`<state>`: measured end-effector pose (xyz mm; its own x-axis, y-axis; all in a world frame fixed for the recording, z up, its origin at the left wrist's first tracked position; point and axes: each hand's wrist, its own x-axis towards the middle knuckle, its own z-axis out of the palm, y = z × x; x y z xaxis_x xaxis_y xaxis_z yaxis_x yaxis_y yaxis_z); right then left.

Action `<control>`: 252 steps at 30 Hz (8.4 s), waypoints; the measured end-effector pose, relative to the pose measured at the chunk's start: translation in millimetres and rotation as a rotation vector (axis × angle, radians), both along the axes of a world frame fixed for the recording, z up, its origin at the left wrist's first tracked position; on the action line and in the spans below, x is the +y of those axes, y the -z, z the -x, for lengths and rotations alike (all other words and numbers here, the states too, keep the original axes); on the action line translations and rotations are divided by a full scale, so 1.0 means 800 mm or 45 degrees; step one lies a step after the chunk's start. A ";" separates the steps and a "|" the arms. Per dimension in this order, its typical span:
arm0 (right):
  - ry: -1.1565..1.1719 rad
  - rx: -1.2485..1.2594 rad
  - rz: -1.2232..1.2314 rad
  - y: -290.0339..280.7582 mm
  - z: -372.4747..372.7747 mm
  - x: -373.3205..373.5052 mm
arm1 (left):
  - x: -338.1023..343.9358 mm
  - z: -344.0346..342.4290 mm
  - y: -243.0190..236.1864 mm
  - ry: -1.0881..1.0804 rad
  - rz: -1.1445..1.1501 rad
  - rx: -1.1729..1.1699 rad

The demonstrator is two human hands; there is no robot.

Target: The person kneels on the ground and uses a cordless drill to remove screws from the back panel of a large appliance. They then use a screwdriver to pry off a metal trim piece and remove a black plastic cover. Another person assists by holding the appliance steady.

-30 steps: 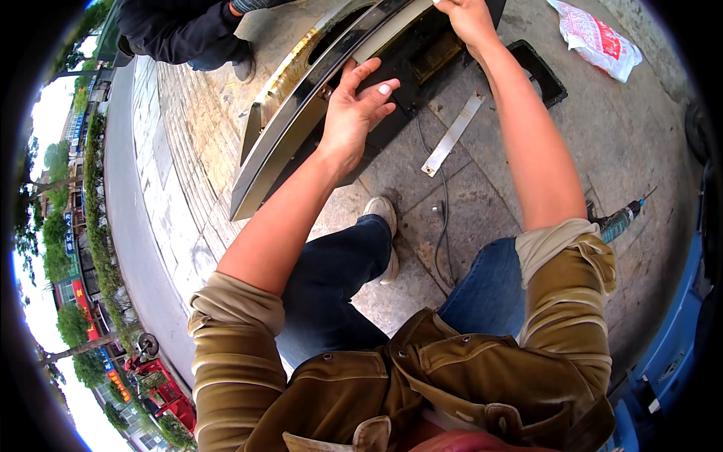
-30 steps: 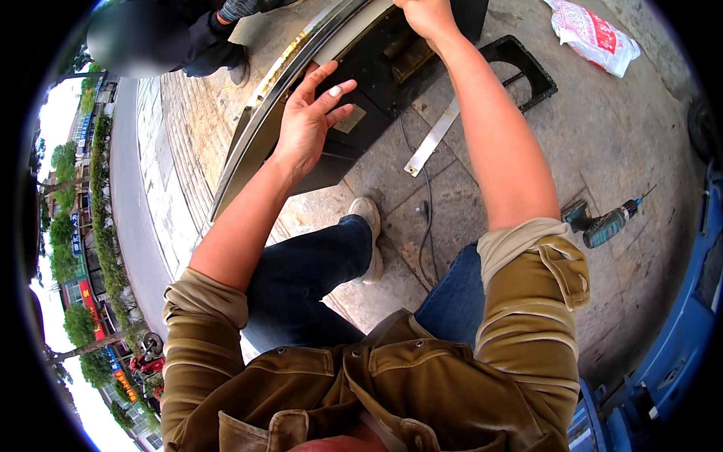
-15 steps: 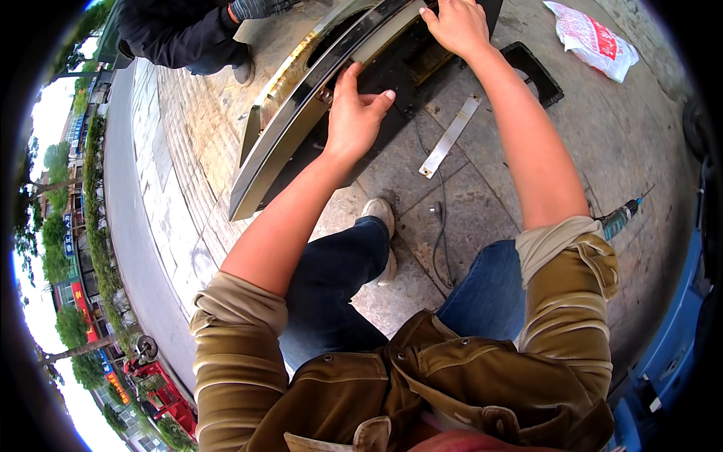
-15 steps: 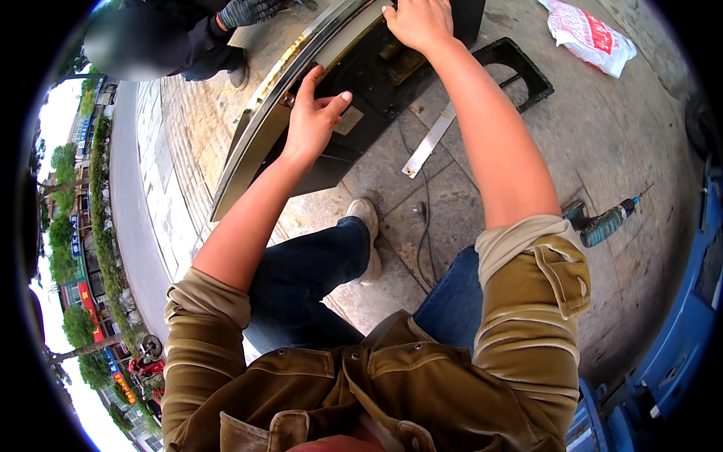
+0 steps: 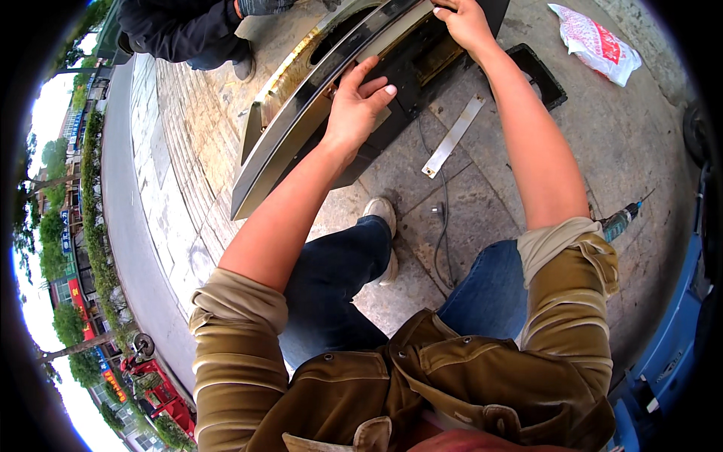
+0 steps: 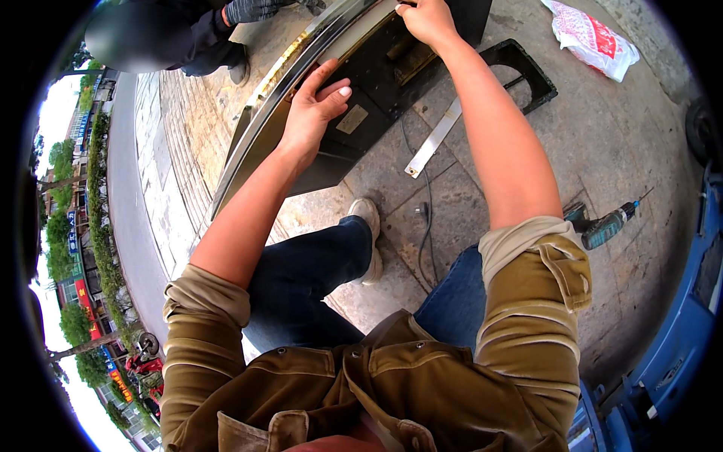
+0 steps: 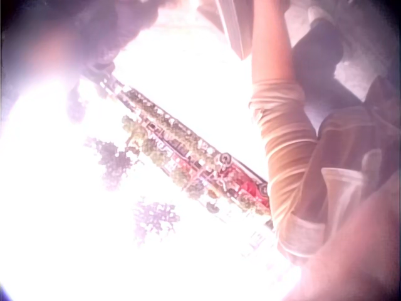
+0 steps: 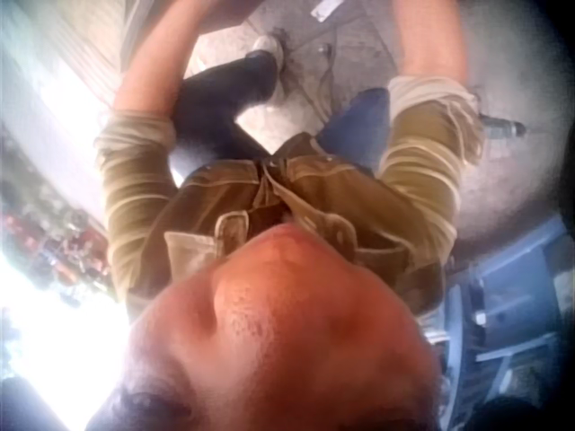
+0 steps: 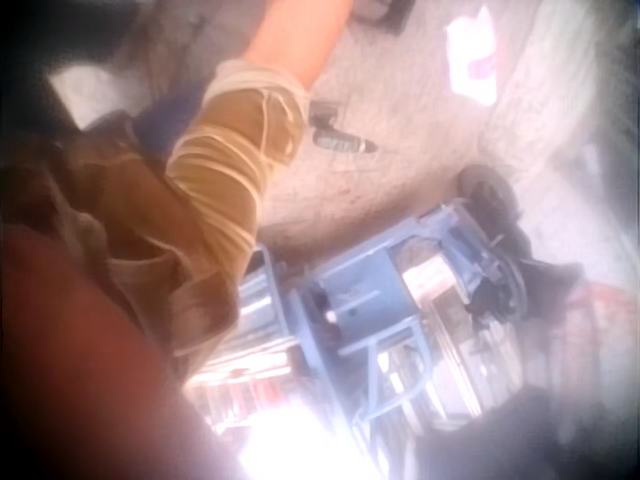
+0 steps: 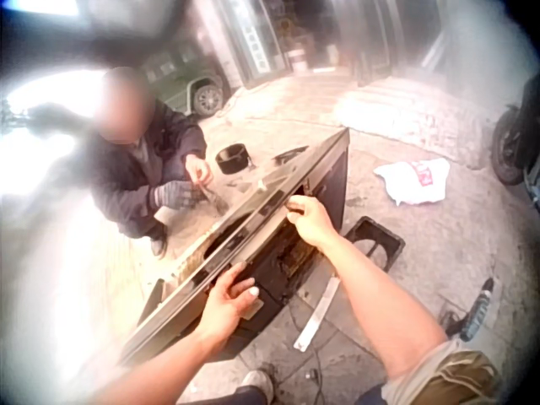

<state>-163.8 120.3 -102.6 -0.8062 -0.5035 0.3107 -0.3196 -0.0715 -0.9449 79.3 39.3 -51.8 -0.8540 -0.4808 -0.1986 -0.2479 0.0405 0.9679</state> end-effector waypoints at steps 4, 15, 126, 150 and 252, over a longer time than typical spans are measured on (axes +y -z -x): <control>-0.150 -0.229 0.171 -0.004 0.000 0.000 | 0.001 -0.004 -0.008 -0.028 -0.156 0.089; -0.167 -0.262 0.018 -0.041 -0.008 0.018 | 0.006 -0.007 -0.017 0.020 -0.066 0.069; 0.086 0.344 -0.494 -0.145 -0.100 0.192 | 0.027 -0.019 0.027 -0.278 0.514 0.348; 0.131 0.103 -0.639 -0.108 -0.069 0.095 | 0.012 0.016 0.052 -0.222 0.239 0.413; -0.003 0.300 -0.092 -0.004 -0.002 0.009 | 0.054 0.026 0.052 -0.443 0.254 0.372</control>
<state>-161.9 127.6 -99.6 -0.7145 -0.5329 0.4533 -0.5317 -0.0074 -0.8469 58.2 82.4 -93.4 -0.6424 -0.7515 0.1502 0.0012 0.1950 0.9808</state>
